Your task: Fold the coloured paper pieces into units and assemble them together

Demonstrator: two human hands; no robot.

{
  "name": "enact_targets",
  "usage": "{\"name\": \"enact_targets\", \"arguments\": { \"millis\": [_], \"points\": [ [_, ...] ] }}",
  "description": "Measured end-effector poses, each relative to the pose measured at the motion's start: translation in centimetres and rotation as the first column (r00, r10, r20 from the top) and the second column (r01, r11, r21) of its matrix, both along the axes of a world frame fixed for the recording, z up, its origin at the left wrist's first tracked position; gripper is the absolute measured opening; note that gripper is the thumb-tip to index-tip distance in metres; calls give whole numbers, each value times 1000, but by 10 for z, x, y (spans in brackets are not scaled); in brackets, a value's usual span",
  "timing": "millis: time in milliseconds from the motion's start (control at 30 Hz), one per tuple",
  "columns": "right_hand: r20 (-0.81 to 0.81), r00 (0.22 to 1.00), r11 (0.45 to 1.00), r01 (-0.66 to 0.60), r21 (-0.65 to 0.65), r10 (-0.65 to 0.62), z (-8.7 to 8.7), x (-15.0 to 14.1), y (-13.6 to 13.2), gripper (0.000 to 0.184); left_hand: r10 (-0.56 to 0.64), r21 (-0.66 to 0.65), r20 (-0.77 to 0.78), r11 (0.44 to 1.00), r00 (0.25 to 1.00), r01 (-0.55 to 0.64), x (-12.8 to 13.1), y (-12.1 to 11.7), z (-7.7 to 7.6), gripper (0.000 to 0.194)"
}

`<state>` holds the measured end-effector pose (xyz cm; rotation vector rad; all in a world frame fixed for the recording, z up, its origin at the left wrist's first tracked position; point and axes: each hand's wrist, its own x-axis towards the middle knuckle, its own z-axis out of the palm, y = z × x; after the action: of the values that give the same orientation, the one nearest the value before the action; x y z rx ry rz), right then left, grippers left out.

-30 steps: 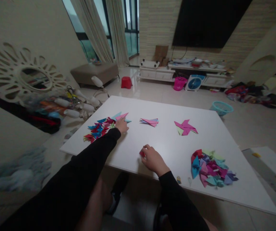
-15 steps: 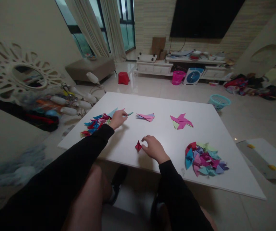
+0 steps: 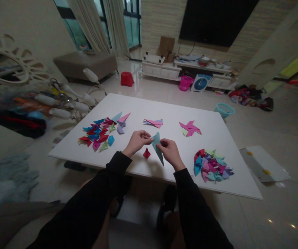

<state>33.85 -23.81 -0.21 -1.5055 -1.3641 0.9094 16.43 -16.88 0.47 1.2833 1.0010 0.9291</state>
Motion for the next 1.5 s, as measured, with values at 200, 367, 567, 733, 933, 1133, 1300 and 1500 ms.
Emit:
{"name": "enact_targets", "arguments": {
  "millis": [200,367,567,733,933,1133,1300,1500],
  "points": [
    [35,991,991,132,-37,-131,-5,0,20,17,-80,13,13,997,997,80,2,28,-11,28],
    [-49,987,987,147,-60,-150,-10,-5,31,15,-96,29,15,995,995,96,-5,40,-13,19],
    [-262,928,964,261,-52,-265,-15,-13,39,21,-59,-141,47,988,997,65,-13,33,-12,25],
    [-436,842,943,330,-48,-317,-15,-23,38,27,-305,-253,109,912,946,323,-8,8,-10,39],
    [-568,771,950,304,-67,-287,-13,-32,32,29,-224,-120,51,966,973,229,-3,-3,-11,33],
    [-577,772,954,297,-45,-267,-9,-32,28,24,-124,-139,150,980,981,145,1,1,-12,39],
    [-624,743,959,282,-37,-242,-12,-29,31,25,-38,-112,184,992,982,59,10,4,-13,44],
    [-602,753,950,310,-34,-267,-13,-29,34,28,-56,-65,208,995,977,71,17,4,-15,45]
  ]
}}
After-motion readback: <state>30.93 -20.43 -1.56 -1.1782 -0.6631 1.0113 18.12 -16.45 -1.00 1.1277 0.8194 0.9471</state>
